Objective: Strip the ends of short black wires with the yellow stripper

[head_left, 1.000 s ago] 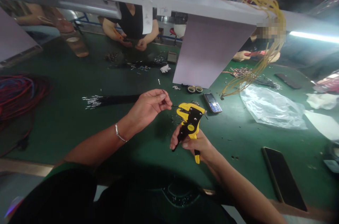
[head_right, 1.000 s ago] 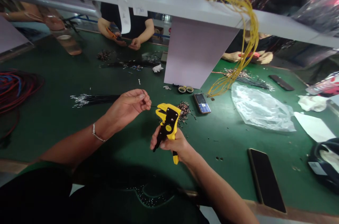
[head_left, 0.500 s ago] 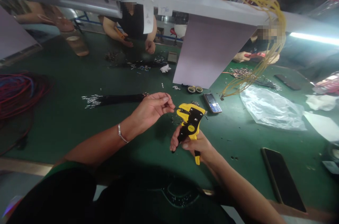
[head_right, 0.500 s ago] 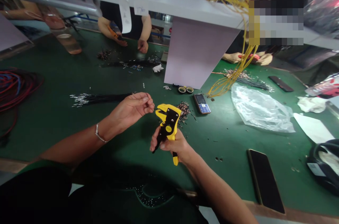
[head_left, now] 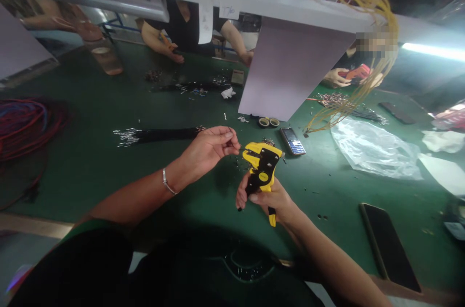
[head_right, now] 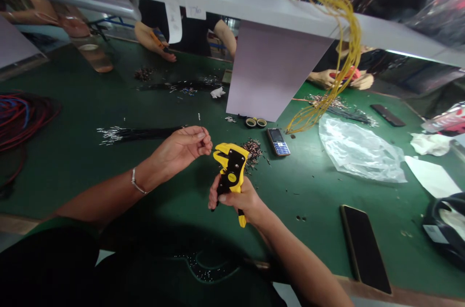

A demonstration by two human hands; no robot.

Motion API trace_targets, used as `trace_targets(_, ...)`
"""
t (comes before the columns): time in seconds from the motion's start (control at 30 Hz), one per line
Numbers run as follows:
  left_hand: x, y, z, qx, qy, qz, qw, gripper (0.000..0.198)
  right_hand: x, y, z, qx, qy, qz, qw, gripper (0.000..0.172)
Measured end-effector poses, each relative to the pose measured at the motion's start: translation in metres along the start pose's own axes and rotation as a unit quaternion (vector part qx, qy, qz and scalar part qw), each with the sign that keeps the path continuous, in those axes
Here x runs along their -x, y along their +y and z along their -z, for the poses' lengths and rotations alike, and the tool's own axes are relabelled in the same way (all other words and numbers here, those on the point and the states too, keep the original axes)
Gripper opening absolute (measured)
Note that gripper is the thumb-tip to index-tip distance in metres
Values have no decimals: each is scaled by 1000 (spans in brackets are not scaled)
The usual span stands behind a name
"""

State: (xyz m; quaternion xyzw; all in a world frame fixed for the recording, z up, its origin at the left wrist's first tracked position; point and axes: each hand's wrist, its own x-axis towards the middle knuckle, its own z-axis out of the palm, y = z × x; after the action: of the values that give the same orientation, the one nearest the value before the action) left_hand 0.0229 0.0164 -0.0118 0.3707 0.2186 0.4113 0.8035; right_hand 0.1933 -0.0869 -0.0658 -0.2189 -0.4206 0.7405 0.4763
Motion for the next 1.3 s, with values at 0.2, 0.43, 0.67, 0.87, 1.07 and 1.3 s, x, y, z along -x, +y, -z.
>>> trace_targets(0.2, 0, 1, 0, -3, 2, 7, 1000, 7, 0, -1, -2, -12, 2, 3, 1000, 22)
trace_targets(0.43, 0, 2, -3, -2, 13, 11, 1000, 6, 2, -4, -8, -16, 27, -14, 999, 20)
trace_targets(0.67, 0, 3, -2, -4, 18, 12, 1000, 6, 2, -4, -11, -17, 44, -25, 999, 25)
trace_targets(0.87, -1, 4, -1, 2, 20, 18, 1000, 4, 3, -5, -13, -23, 37, -20, 999, 20)
trace_targets(1.07, -2, 4, 0, 4, 30, 12, 999, 2, 5, -1, -12, -8, 46, -26, 999, 24)
trace_targets(1.3, -3, 4, 1, -26, 46, 14, 998, 2, 6, 11, -14, 52, 96, -49, 993, 31)
